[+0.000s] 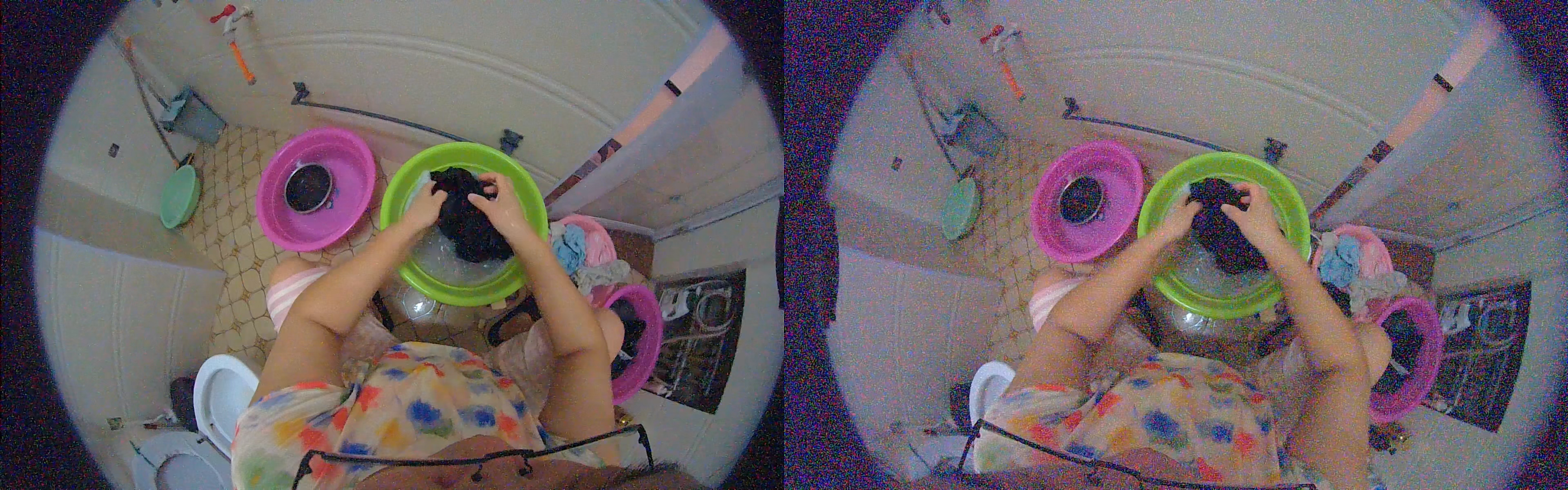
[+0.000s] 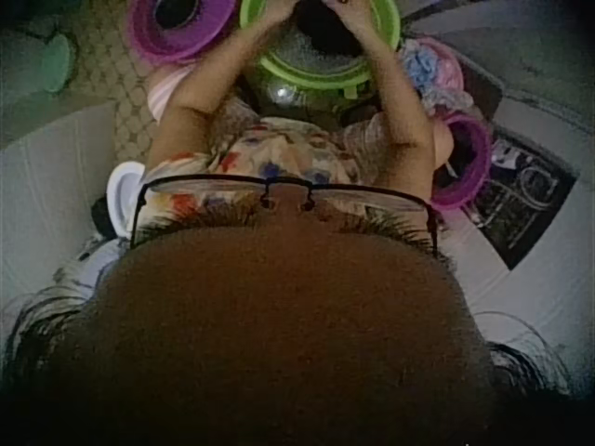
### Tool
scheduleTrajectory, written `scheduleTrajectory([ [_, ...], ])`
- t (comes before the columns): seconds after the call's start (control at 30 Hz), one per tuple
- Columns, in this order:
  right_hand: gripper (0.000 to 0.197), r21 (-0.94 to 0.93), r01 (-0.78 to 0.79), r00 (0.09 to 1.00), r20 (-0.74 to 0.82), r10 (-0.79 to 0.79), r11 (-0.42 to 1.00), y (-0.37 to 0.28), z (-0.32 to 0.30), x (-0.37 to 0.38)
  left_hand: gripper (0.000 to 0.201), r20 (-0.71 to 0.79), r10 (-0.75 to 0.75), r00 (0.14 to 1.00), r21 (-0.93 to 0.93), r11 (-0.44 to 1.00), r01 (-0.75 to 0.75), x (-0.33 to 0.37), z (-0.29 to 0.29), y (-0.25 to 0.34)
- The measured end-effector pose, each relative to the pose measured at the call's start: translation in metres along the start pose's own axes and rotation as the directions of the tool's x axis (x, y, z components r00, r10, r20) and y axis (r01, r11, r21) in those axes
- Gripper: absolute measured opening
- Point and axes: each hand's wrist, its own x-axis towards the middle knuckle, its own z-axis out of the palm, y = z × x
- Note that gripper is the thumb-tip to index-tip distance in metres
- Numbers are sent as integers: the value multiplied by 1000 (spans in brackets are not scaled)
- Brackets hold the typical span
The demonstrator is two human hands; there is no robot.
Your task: The person washes a dark garment by hand in a green basin filled with water. They scrub and rinse the item, then add detergent from a blue packet and continue washing.
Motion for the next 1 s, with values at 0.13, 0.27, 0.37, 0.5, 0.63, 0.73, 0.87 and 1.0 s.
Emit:
scheduleTrajectory([
  [0.13, 59, -12, 17, 980, 198, -14, 1000, -10, 17, -17, 29, 28, 41, 999, -198, 980, -35, -3, -16, 11],
  [0.27, 72, -146, -44, 978, 197, 73, 988, -8, 32, -40, 29, 132, 77, 988, -431, 902, -13, -19, -16, 31],
  [0.37, 74, -234, -51, 981, 169, 92, 971, 3, 40, -45, 29, 168, 42, 985, -512, 858, 51, -37, -9, 60],
  [0.5, 80, -335, -120, 966, 179, 188, 935, 20, 38, -42, 28, 220, 62, 973, -652, 751, 100, -50, -3, 79],
  [0.63, 77, -394, -114, 930, 280, 238, 912, 25, 16, -28, 28, 197, 32, 980, -753, 644, 130, -23, -34, 56],
  [0.73, 69, -243, -99, 859, 469, 206, 965, 20, -10, -22, 26, 175, 31, 984, -799, 589, 123, -12, -52, 47],
  [0.87, 66, -240, -56, 862, 478, 168, 969, 39, -37, -16, 27, 184, 66, 981, -770, 630, 102, -14, -59, 52],
  [1.0, 50, -389, 60, 990, 144, -3, 919, 23, -60, -16, 35, 190, 62, 980, -541, 840, 52, -21, -58, 57],
])
